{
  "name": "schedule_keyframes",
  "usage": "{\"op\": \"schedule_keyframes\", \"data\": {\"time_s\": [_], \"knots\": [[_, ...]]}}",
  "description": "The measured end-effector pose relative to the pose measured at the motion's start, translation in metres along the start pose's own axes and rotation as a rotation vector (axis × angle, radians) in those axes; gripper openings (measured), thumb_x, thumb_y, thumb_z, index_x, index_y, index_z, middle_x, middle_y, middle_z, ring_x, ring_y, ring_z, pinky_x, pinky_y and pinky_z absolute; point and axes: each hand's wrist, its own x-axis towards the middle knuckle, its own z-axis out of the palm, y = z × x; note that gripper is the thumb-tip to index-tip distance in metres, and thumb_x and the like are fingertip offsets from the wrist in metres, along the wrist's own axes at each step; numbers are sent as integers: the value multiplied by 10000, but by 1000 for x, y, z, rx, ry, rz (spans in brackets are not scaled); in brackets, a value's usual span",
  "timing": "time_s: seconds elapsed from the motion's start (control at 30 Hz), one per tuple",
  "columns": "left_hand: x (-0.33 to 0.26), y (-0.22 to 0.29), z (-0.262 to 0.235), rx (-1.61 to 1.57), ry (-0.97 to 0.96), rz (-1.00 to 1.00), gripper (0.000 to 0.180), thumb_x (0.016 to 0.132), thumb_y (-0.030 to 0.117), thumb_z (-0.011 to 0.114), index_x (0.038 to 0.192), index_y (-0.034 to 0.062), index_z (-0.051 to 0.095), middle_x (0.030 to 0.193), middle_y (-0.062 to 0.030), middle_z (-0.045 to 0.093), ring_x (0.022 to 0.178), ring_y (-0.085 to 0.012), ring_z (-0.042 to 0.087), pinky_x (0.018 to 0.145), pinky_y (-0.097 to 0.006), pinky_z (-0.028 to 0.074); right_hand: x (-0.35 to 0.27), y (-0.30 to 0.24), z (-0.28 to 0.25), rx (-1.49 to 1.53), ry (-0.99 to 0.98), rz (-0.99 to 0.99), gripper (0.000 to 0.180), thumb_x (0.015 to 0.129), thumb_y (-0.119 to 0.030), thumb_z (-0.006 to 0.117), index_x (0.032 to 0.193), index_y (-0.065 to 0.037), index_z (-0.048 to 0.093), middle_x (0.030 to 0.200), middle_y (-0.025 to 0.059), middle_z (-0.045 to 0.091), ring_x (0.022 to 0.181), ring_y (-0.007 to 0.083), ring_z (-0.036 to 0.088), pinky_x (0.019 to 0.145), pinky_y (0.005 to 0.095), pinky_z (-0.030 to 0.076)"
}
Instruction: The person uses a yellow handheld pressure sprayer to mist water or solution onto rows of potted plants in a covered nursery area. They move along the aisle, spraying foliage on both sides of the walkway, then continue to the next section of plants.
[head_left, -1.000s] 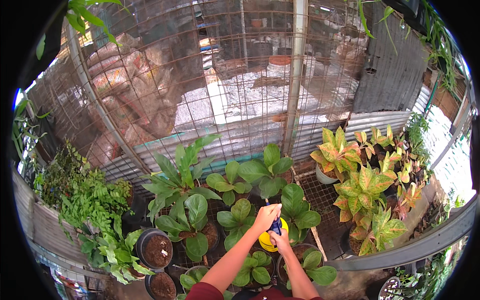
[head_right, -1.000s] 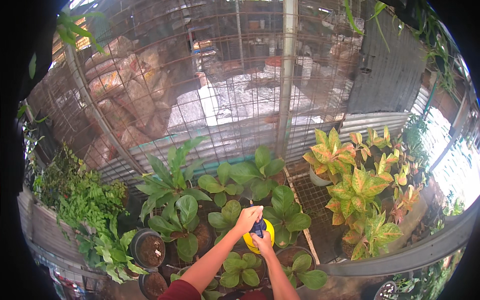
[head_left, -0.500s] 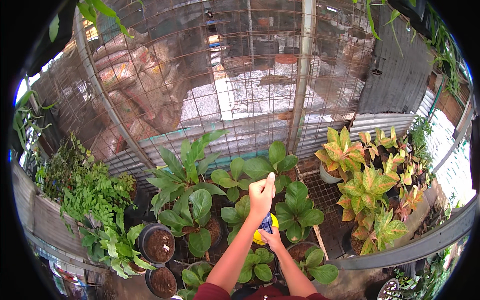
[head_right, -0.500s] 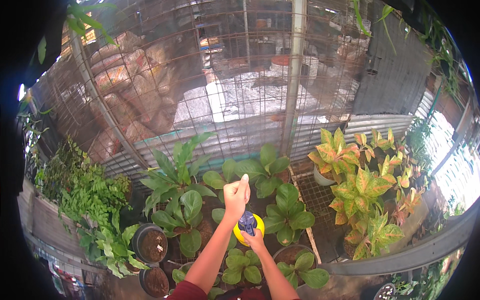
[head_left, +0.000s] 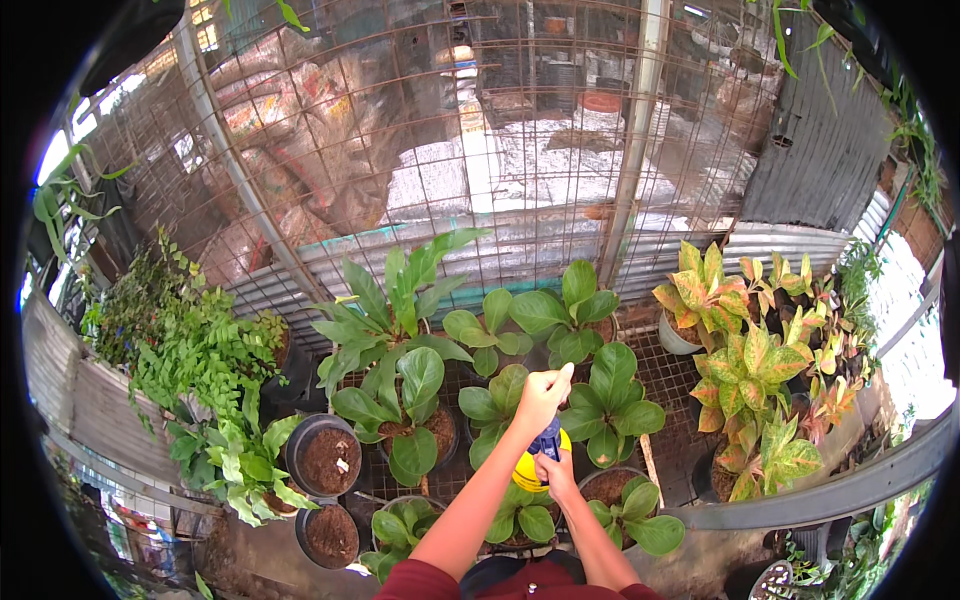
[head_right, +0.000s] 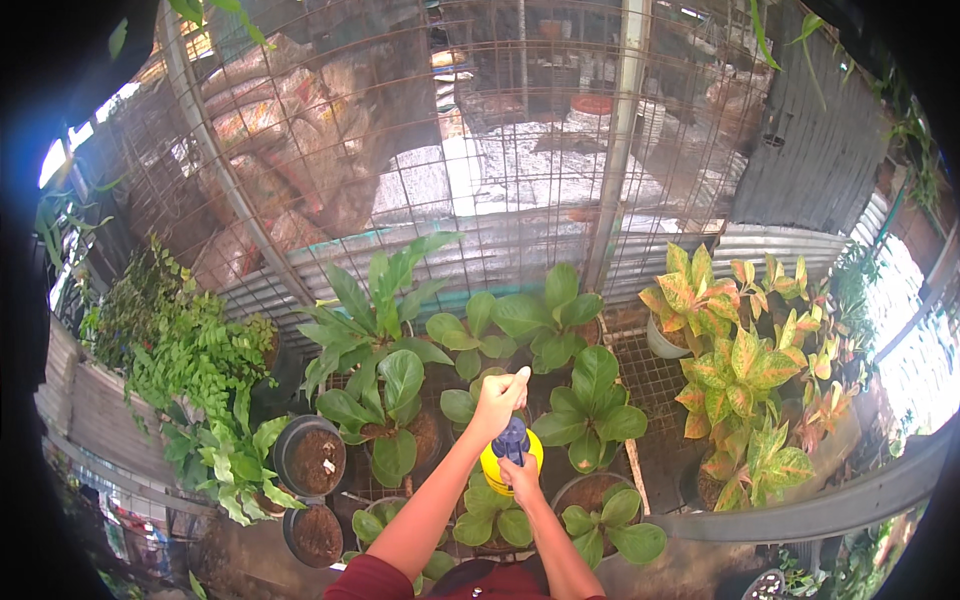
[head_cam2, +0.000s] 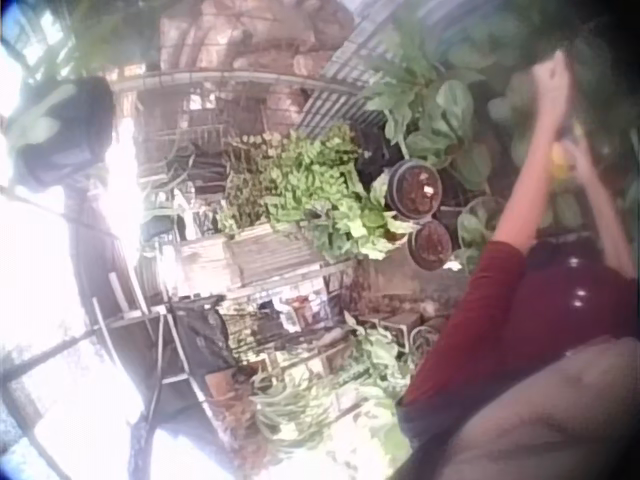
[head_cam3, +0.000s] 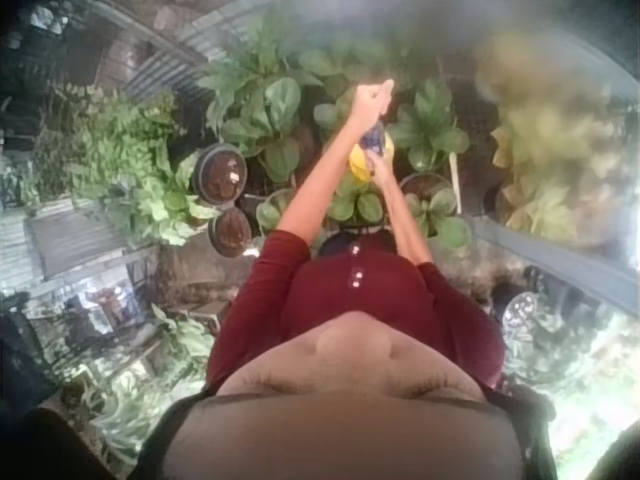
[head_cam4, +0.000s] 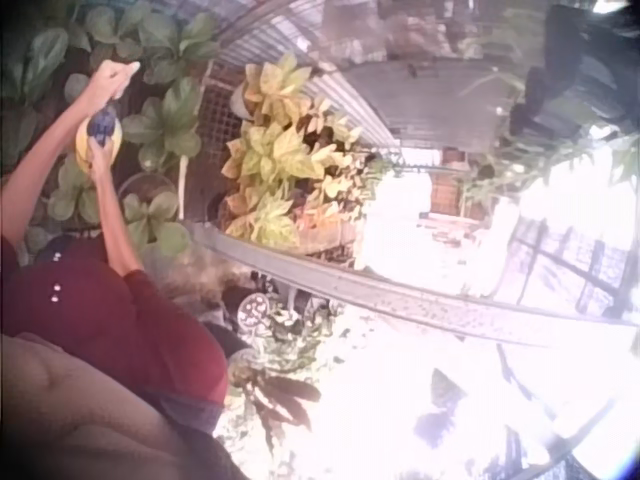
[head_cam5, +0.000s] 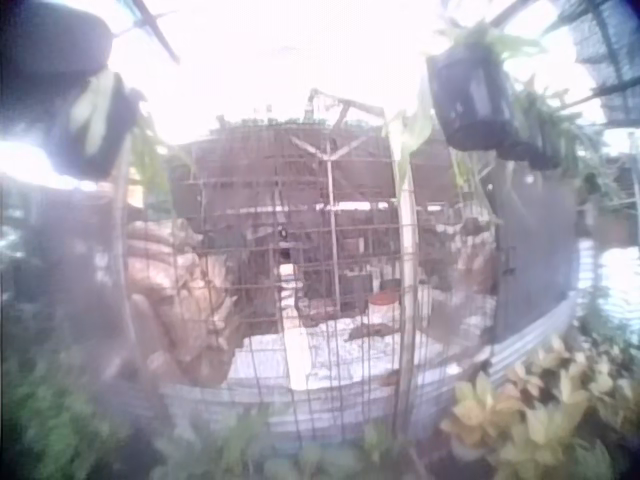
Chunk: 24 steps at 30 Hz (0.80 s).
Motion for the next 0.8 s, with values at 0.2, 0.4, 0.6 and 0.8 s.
{"op": "schedule_keyframes", "data": {"time_s": [0.2, 0.4, 0.6, 0.8], "knots": [[-11, -29, 1, 517, 48, 197, 440, 895, 255, 520, 532, 7, 498, 507, -60, 485, 602, -209, 461, 610, -337, 394, -4, -4, 7, 71, 34, -24, 158, 783, -44, 532, 639, -58, 470, 501, -24, 410, 381, 65, 343, 379, 222, 247], [-33, -52, 4, 566, 24, -85, 471, 907, 354, 473, 571, 31, 538, 533, -62, 524, 585, -195, 541, 591, -331, 424, -13, 2, 10, 175, 39, -11, 109, 789, -34, 515, 693, -58, 467, 528, -17, 424, 394, 62, 353, 386, 213, 262], [-46, -40, -8, 364, 110, -73, 493, 927, 367, 463, 574, 26, 522, 475, -36, 495, 452, -115, 496, 465, -270, 379, -17, -2, 18, 110, -43, -17, 119, 789, -59, 556, 690, -65, 490, 531, -42, 421, 400, 46, 361, 387, 210, 253], [-57, -9, -27, 305, 268, 185, 458, 928, 233, 508, 528, 13, 479, 464, -8, 453, 435, -58, 389, 427, -252, 304, -13, -12, 36, -64, -199, -47, 121, 769, -62, 593, 686, -71, 505, 542, -47, 448, 418, 45, 378, 396, 221, 272]]}}
